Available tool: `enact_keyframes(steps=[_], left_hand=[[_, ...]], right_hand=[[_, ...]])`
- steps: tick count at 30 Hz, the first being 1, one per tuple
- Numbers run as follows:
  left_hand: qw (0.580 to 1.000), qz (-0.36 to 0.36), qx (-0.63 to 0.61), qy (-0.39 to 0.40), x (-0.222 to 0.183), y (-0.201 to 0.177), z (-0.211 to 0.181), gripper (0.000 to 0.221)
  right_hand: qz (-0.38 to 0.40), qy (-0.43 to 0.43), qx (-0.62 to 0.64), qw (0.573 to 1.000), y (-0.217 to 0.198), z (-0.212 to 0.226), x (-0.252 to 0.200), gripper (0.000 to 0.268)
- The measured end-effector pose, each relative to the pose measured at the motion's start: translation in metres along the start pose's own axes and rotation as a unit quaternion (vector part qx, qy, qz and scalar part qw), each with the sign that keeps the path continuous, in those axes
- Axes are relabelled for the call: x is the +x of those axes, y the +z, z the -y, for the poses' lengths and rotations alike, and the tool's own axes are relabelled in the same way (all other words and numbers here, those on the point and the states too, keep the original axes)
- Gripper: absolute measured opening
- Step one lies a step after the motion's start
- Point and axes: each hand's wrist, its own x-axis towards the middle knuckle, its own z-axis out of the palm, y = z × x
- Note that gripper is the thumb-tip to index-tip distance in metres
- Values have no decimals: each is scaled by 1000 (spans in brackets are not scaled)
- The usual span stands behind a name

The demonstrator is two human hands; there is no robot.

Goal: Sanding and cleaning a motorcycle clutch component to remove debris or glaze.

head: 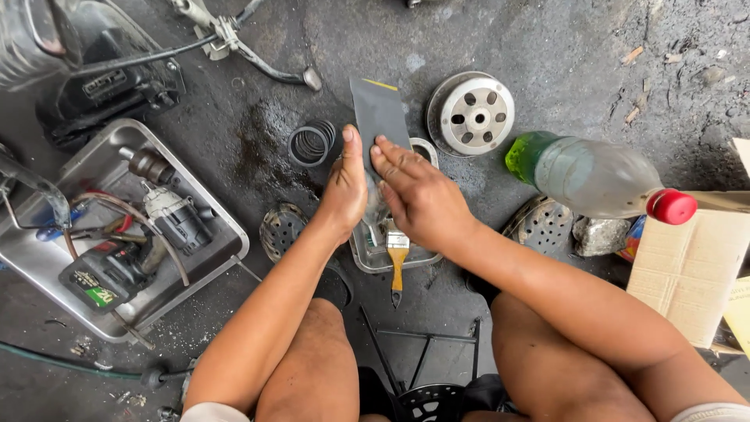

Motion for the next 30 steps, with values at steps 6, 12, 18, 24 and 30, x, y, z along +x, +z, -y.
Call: enact_keyframes(steps=[6, 12, 18, 24, 30], left_hand=[[999, -1, -20, -28, 22, 1, 30, 104], [999, -2, -16, -35, -5, 13, 0, 102], [999, 0, -24, -23, 7, 16, 24, 97], [996, -51, -68, 4, 16, 6, 46, 92], [992, -84, -59, 74, 23, 10, 61, 69]], right_hand=[[11, 14, 26, 1000, -7, 8, -2, 40], [24, 57, 48, 997, -11, 5, -8, 40], [9, 84, 84, 993, -5, -28, 0, 37], [8, 84, 92, 992, -22, 15, 1, 39], [-3, 119, 83, 989, -14, 11, -3, 39]])
